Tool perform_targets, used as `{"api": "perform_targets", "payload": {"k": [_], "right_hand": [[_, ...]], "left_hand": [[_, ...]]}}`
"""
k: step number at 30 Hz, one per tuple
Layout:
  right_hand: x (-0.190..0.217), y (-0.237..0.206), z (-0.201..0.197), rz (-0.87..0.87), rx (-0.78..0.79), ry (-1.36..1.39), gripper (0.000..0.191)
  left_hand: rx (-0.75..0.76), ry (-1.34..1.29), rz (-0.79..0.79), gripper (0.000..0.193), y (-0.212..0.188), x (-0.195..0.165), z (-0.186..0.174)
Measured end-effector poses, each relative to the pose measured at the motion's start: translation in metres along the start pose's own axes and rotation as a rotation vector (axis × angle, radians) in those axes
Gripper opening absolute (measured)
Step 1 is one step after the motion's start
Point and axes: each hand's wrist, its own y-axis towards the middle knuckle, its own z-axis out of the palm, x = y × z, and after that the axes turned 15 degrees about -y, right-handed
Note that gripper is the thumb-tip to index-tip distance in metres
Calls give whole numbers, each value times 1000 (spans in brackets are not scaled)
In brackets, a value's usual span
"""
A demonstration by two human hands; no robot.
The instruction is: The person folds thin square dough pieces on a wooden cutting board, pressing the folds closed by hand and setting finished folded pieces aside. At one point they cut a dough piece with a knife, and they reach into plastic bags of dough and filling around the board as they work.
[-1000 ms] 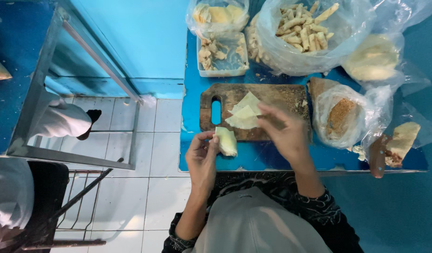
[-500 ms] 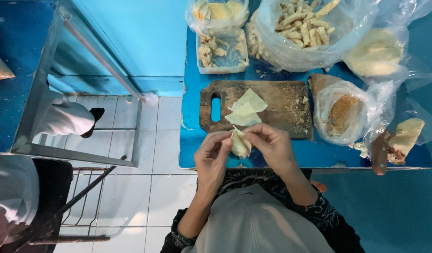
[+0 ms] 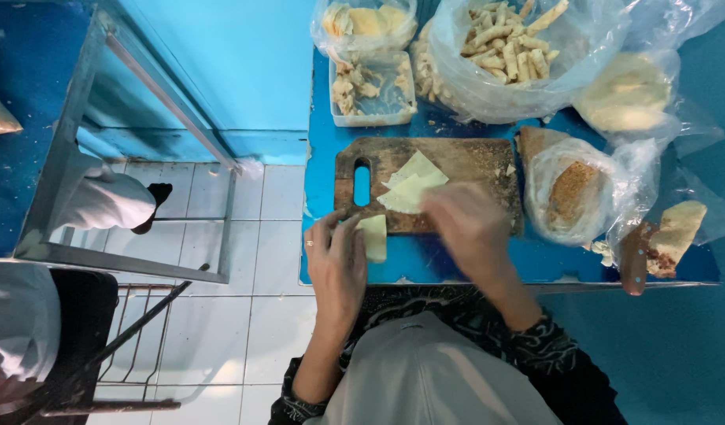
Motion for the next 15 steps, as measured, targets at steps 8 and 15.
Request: {"api": "perform_targets", "payload": {"k": [8,15], "right_hand": [[31,-1,3,-96,97,-69,24],[-18,0,19,403,451,592,28]], "left_hand": [[114,-51,210,28,22,11,11],[410,9,220,47,26,22,48]]}}
